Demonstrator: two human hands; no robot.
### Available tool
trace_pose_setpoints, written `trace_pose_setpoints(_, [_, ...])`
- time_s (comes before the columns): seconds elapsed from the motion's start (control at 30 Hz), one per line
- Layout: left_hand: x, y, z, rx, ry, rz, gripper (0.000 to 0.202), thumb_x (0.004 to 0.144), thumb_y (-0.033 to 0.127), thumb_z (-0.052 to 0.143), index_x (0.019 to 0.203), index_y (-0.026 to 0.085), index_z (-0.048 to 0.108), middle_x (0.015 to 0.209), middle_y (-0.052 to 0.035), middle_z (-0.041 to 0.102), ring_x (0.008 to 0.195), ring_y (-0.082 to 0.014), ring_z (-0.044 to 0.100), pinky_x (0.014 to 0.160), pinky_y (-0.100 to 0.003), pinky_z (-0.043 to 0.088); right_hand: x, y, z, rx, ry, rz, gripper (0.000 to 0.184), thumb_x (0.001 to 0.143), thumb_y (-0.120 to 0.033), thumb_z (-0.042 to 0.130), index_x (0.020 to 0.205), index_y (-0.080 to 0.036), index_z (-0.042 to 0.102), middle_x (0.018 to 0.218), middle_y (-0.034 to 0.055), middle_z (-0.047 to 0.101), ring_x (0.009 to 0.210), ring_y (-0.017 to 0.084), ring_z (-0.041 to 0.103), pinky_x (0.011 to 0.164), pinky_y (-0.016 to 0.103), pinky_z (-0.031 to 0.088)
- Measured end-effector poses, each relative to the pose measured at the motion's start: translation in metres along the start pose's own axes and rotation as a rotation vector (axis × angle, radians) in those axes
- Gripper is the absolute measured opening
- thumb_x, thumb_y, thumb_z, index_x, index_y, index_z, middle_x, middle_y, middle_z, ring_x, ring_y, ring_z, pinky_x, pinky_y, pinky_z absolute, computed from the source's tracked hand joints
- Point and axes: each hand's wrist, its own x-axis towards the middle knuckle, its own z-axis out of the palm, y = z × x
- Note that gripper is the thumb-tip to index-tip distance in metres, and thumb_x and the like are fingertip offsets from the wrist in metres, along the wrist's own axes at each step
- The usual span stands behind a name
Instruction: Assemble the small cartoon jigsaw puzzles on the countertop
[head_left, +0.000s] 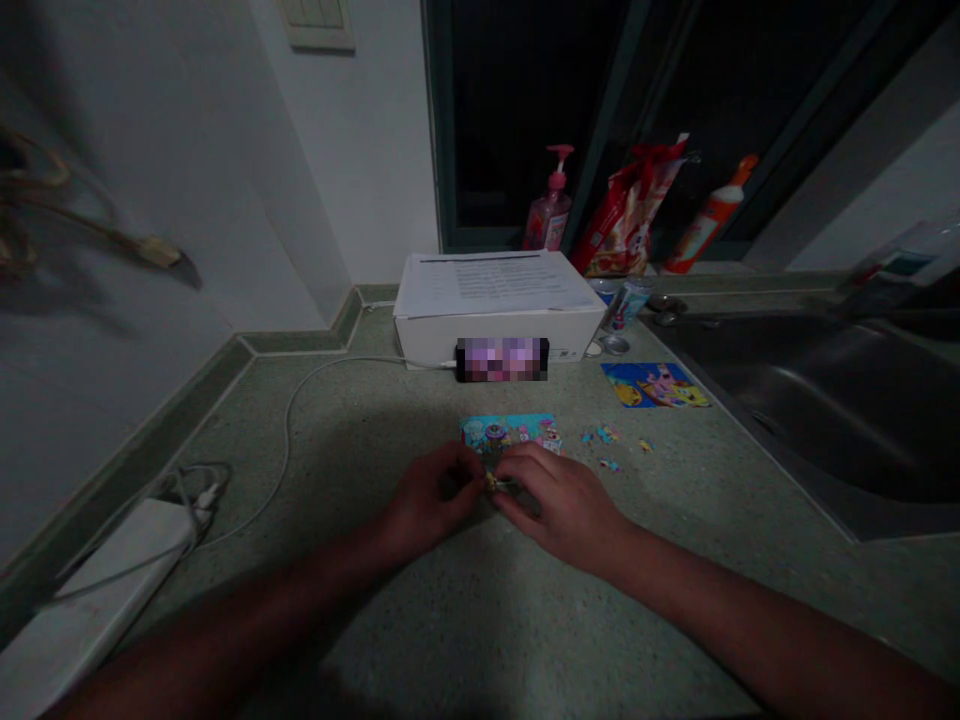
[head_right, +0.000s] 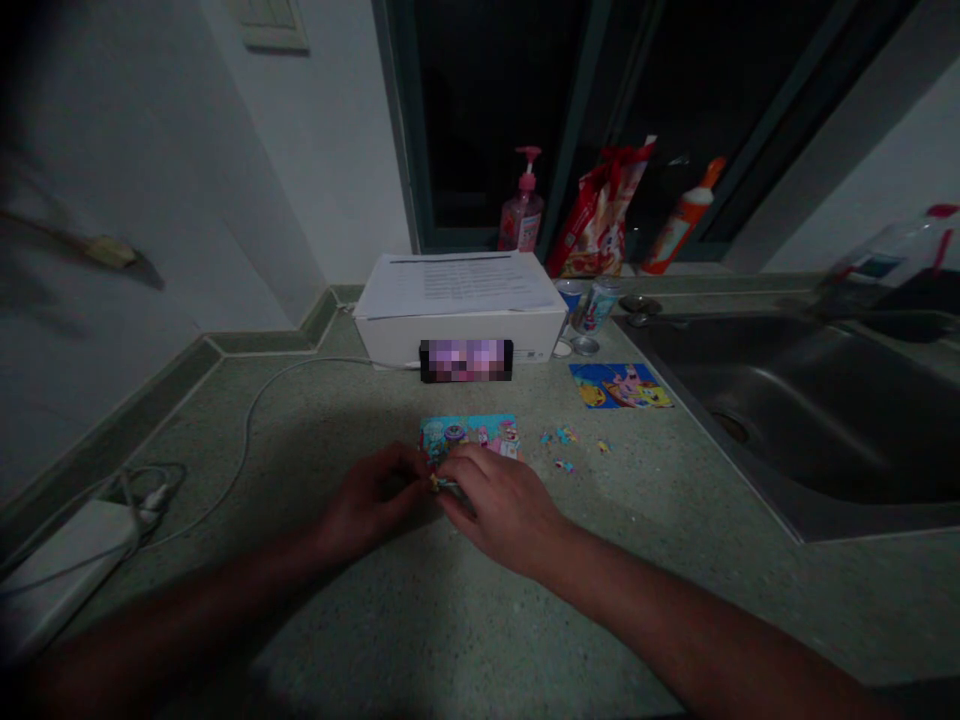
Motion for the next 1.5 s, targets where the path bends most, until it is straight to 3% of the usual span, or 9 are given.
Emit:
trace_pose_setpoints(0.37, [0.003,0.000,0.001,-0.082,0.000,-0.095,0.016,0.086,0.036,0.072,0.084,0.022,0.064,0.082,-0.0026,0.073,0.077,-0.0195,0.068,0.073,-0.032,0.055,0.003,-0.001,-0.003,-0.157,0.097,-0.151,0.016,0.107,-0.023,0.059,0.116,-0.017,0.072,0.116,0.0133,0.078,0.102,0.025,0.077,0.083,0.038,0.065])
trace_pose_setpoints(0.6, [0.003,0.005,-0.001,-0.042,-0.011,-0.085,0.018,0.089,0.037,0.072,0.083,0.021,0.065,0.082,-0.0033,0.075,0.077,-0.0201,0.070,0.074,-0.033,0.056,0.004,-0.001,-0.006,-0.126,0.066,-0.103,0.016,0.104,-0.022,0.062,0.115,-0.023,0.073,0.119,0.0113,0.079,0.108,0.027,0.077,0.092,0.043,0.063])
trace_pose_setpoints(0.8, [0.001,0.000,-0.002,-0.006,0.002,0.011,0.010,0.094,0.032,0.067,0.090,0.023,0.068,0.089,-0.0062,0.080,0.083,-0.0231,0.074,0.077,-0.038,0.060,0.005,0.004,-0.009,-0.054,0.044,-0.058,0.016,0.101,-0.022,0.065,0.115,-0.025,0.071,0.123,0.0110,0.078,0.113,0.028,0.075,0.096,0.048,0.062])
trace_pose_setpoints(0.9, [0.001,-0.006,-0.008,0.199,0.056,0.135,0.010,0.098,0.026,0.063,0.099,0.022,0.072,0.097,-0.0070,0.080,0.090,-0.0235,0.075,0.084,-0.040,0.060,0.006,0.018,-0.013,-0.005,0.086,0.011,0.017,0.097,-0.020,0.068,0.113,-0.024,0.070,0.124,0.0115,0.076,0.115,0.029,0.074,0.098,0.049,0.062])
trace_pose_setpoints(1.03, [0.004,-0.012,-0.018,0.511,0.026,0.357,0.014,0.100,0.020,0.062,0.107,0.023,0.073,0.110,-0.0080,0.080,0.103,-0.0266,0.074,0.097,-0.049,0.058,0.007,0.046,-0.023,-0.011,0.085,0.120,0.017,0.093,-0.020,0.072,0.110,-0.023,0.071,0.130,0.0145,0.073,0.120,0.031,0.073,0.100,0.053,0.062])
trace_pose_setpoints(1.2, [0.007,-0.017,-0.018,0.650,0.003,0.378,0.016,0.100,0.016,0.064,0.112,0.022,0.073,0.124,-0.0103,0.078,0.115,-0.0284,0.071,0.105,-0.052,0.055,0.008,0.067,-0.025,-0.025,0.018,0.172,0.019,0.091,-0.016,0.072,0.109,-0.023,0.073,0.135,0.0147,0.072,0.127,0.032,0.070,0.109,0.055,0.058])
trace_pose_setpoints(1.5, [0.007,-0.019,-0.015,0.673,-0.009,0.394,0.014,0.103,0.021,0.064,0.114,0.021,0.074,0.125,-0.0111,0.077,0.117,-0.0292,0.069,0.106,-0.051,0.054,0.010,0.066,-0.012,-0.045,-0.046,0.179,0.020,0.090,-0.014,0.072,0.107,-0.022,0.077,0.136,0.0155,0.073,0.128,0.032,0.070,0.111,0.056,0.056])
